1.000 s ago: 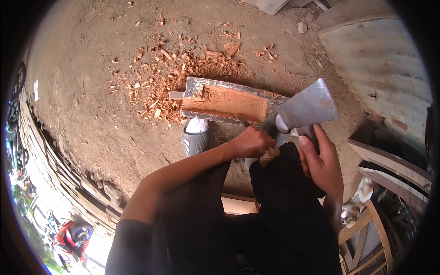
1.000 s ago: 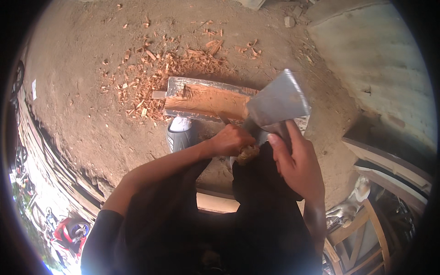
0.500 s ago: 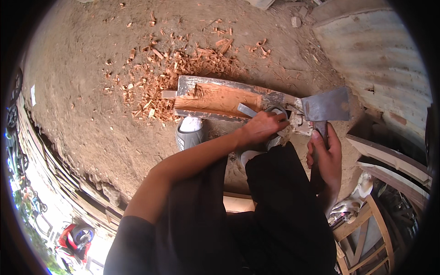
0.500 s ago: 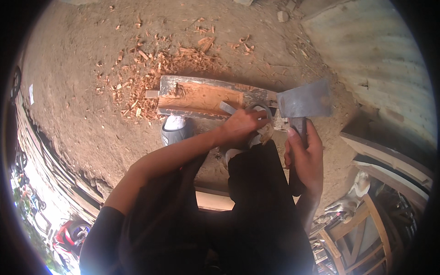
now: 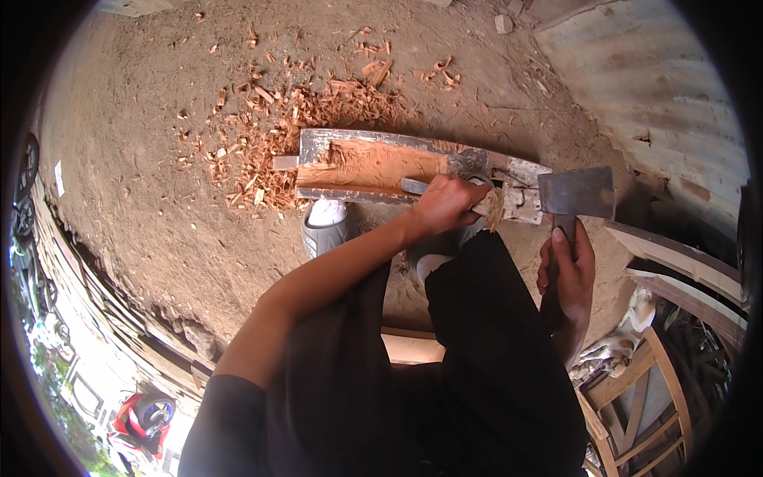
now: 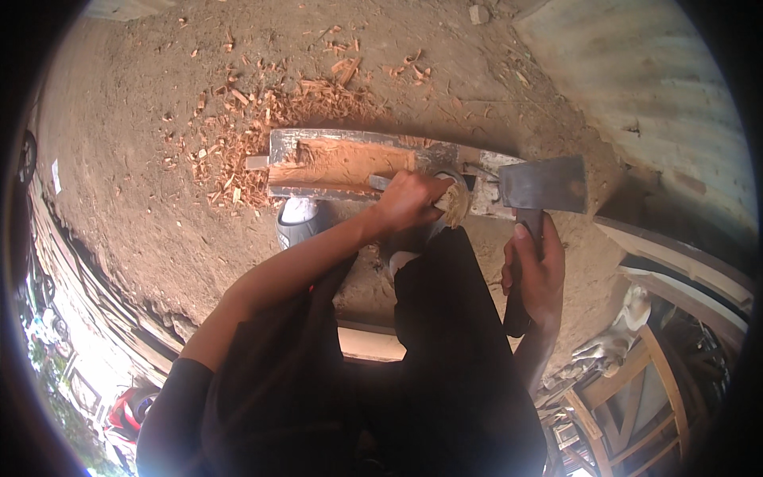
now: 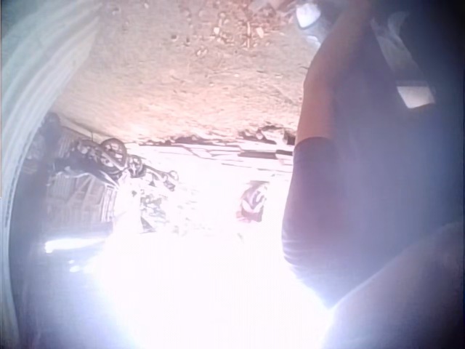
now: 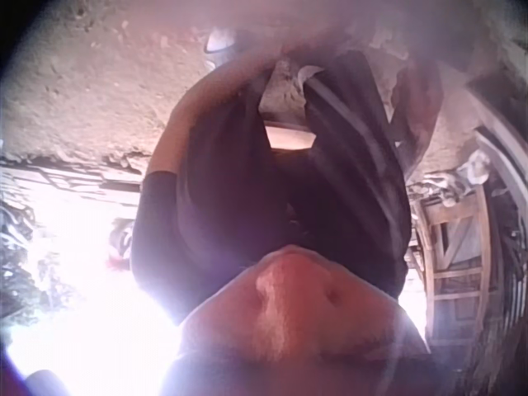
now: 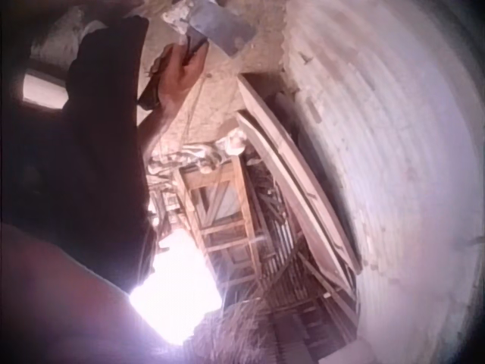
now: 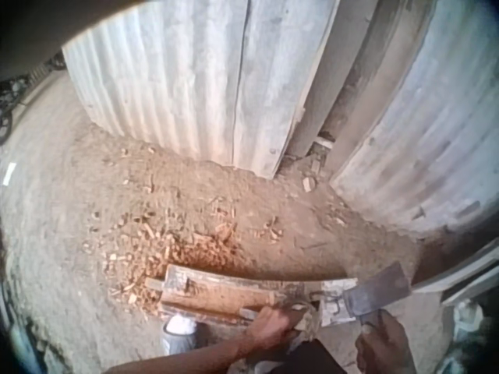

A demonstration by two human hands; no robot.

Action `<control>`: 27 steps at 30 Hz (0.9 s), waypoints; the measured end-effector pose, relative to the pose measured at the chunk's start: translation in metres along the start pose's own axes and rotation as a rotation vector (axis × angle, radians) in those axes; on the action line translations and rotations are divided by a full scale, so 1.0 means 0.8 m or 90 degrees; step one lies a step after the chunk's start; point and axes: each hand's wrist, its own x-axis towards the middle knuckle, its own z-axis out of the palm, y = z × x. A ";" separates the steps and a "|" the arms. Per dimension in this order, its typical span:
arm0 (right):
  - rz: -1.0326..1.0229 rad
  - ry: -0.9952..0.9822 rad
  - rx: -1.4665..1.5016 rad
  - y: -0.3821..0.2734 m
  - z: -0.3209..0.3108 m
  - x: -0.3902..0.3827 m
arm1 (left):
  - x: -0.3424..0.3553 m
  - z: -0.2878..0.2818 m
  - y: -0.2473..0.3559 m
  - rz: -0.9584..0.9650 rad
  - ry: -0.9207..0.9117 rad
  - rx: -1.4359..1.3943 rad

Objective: The person uses a small axe to repeatedly strike and shape a piece of wood clamped in a metal vise. Wood shavings accumulate on the ground as the person continues to chip away at the wood.

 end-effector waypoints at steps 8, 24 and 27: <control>-0.058 -0.005 -0.053 0.063 0.016 0.009 | 0.002 0.006 -0.009 -0.056 0.036 -0.048; -0.040 -0.022 0.063 0.056 0.048 0.029 | -0.003 -0.001 -0.014 -0.101 0.181 -0.079; -0.231 -0.024 -0.144 0.085 0.060 0.042 | 0.001 -0.007 -0.011 -0.121 0.161 -0.063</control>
